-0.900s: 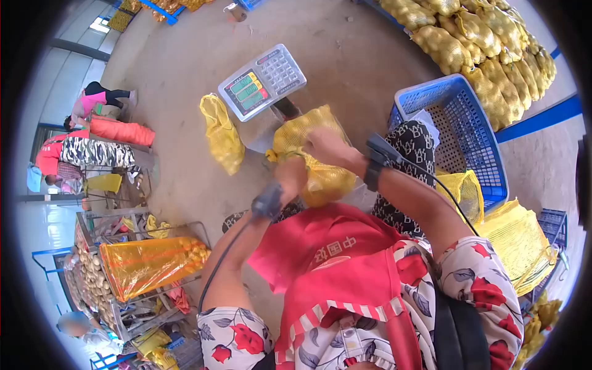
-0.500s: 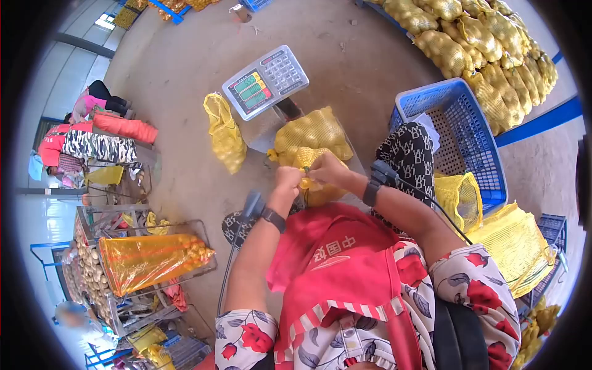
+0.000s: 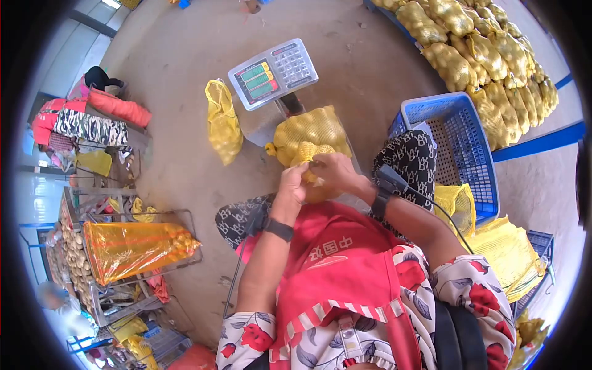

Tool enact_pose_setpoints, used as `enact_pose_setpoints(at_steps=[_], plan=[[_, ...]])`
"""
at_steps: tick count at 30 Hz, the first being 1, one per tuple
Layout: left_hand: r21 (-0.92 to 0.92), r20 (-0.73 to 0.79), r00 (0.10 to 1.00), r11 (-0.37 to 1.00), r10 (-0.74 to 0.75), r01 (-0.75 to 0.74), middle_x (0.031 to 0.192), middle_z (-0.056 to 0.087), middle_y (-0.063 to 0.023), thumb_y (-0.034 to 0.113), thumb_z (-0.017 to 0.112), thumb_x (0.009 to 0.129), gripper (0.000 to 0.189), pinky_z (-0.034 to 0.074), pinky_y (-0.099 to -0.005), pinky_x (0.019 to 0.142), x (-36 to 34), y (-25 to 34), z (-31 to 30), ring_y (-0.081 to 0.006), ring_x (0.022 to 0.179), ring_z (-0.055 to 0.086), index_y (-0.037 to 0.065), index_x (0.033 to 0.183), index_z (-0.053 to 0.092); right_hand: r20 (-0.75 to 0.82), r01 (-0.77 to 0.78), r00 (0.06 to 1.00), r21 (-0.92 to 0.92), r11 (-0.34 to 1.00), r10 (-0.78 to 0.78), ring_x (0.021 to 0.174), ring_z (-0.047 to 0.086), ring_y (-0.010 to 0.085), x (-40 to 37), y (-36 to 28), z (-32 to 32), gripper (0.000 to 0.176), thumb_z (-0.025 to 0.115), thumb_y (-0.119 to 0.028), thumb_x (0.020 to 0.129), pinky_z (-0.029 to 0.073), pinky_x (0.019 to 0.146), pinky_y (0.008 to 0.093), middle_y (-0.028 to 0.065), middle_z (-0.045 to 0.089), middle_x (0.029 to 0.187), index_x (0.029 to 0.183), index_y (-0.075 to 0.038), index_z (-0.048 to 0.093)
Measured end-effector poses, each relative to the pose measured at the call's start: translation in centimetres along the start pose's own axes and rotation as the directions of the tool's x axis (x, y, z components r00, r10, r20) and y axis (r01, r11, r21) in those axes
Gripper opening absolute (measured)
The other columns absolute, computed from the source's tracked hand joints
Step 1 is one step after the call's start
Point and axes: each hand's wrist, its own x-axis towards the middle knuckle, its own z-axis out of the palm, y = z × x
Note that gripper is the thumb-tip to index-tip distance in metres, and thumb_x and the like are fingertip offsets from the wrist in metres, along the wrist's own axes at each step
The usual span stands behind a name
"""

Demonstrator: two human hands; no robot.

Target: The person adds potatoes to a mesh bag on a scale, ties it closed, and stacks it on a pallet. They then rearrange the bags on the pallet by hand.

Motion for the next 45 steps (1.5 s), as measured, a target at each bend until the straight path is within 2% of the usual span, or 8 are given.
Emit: enact_pose_setpoints(at_steps=[7, 11, 13, 20, 24, 34, 37, 45], plan=[[0.352, -0.181, 0.948, 0.917, 0.263, -0.188, 0.088, 0.064, -0.0083, 0.004, 0.065, 0.078, 0.023, 0.051, -0.0333, 0.065, -2.2, 0.2, 2.6, -0.0194, 0.078, 0.062, 0.001, 0.100, 0.058, -0.079, 0.280, 0.941, -0.362, 0.889, -0.329, 0.068, 0.060, 0.0352, 1.8, 2.3, 1.7, 0.012, 0.059, -0.017, 0.078, 0.046, 0.062, 0.0451, 0.0150, 0.061, 0.072, 0.078, -0.005, 0.061], [0.555, -0.166, 0.812, 0.734, 0.559, -0.392, 0.084, 0.064, -0.0108, -0.009, 0.067, 0.069, 0.030, 0.051, -0.0258, 0.063, -1.5, -0.7, 1.6, -0.0149, 0.073, 0.062, -0.004, 0.096, 0.054, 0.038, -0.148, 0.988, 0.457, 0.877, 0.147, 0.050, 0.052, 0.0195, 3.4, 1.7, 0.9, 0.011, 0.054, -0.013, 0.086, 0.038, 0.045, 0.0318, 0.0059, 0.055, 0.064, 0.079, -0.005, 0.057], [0.616, -0.171, 0.788, 0.688, 0.591, -0.383, 0.085, 0.064, -0.0114, -0.009, 0.066, 0.068, 0.031, 0.052, -0.0263, 0.064, -1.7, -0.5, 1.0, -0.0154, 0.073, 0.062, -0.005, 0.096, 0.054, 0.575, -0.568, 0.771, 0.815, -0.110, 0.274, 0.046, 0.037, 0.0020, 3.9, 0.5, -1.1, 0.012, 0.050, -0.013, 0.092, 0.025, 0.040, 0.0176, -0.0047, 0.044, 0.060, 0.083, -0.007, 0.053], [0.742, -0.109, 0.740, 0.550, 0.664, -0.384, 0.090, 0.064, -0.0120, -0.008, 0.065, 0.066, 0.037, 0.052, -0.0277, 0.069, -1.8, -0.6, 0.5, -0.0164, 0.080, 0.063, -0.004, 0.101, 0.053, 0.182, -0.135, 0.983, 0.662, 0.737, 0.017, 0.077, 0.061, 0.0072, 2.2, 1.9, -4.4, 0.027, 0.055, -0.011, 0.089, 0.047, 0.067, 0.0189, 0.0038, 0.065, 0.081, 0.112, 0.003, 0.054], [0.788, 0.147, 0.637, 0.299, 0.756, -0.538, 0.093, 0.063, -0.0152, 0.006, 0.067, 0.070, 0.039, 0.049, -0.0340, 0.077, -1.3, -1.2, -0.3, -0.0273, 0.087, 0.063, 0.002, 0.107, 0.056, 0.388, -0.413, 0.911, 0.854, 0.317, 0.143, 0.067, 0.055, 0.0071, -0.4, -7.2, -7.1, 0.019, 0.049, -0.008, 0.092, 0.049, 0.069, 0.0211, 0.0001, 0.057, 0.075, 0.106, 0.003, 0.055], [0.653, 0.711, 0.460, -0.256, 0.532, -0.713, 0.115, 0.054, -0.0162, 0.020, 0.063, 0.078, 0.044, 0.039, -0.0391, 0.095, 0.6, -2.0, -1.1, -0.0327, 0.109, 0.050, 0.001, 0.116, 0.052, 0.048, 0.526, 0.816, 0.351, 0.775, -0.575, 0.084, 0.057, 0.0248, -2.1, -11.5, -4.1, 0.025, 0.062, -0.002, 0.067, 0.041, 0.082, 0.0376, 0.0067, 0.063, 0.085, 0.092, -0.005, 0.064], [0.572, 0.774, 0.201, -0.526, 0.600, -0.630, 0.091, 0.061, -0.0195, 0.012, 0.061, 0.077, 0.015, 0.045, -0.0390, 0.076, -0.6, -2.9, -0.7, -0.0263, 0.087, 0.058, 0.002, 0.088, 0.061, 0.287, 0.231, 0.903, 0.307, 0.923, -0.321, 0.112, 0.046, 0.0408, -3.8, -14.8, -4.4, 0.027, 0.055, -0.020, 0.074, 0.040, 0.084, 0.0535, 0.0142, 0.063, 0.097, 0.095, -0.006, 0.065], [0.835, 0.479, 0.718, -0.010, 0.505, -0.550, 0.070, 0.063, -0.0118, 0.017, 0.055, 0.087, 0.024, 0.046, -0.0338, 0.064, -6.3, -1.4, -4.4, -0.0213, 0.067, 0.060, 0.000, 0.073, 0.063, 0.162, 0.224, 0.912, 0.571, 0.789, -0.376, 0.073, 0.062, 0.0253, -4.1, -15.1, -9.6, 0.019, 0.053, -0.008, 0.071, 0.048, 0.066, 0.0364, 0.0145, 0.064, 0.078, 0.082, 0.002, 0.065]])
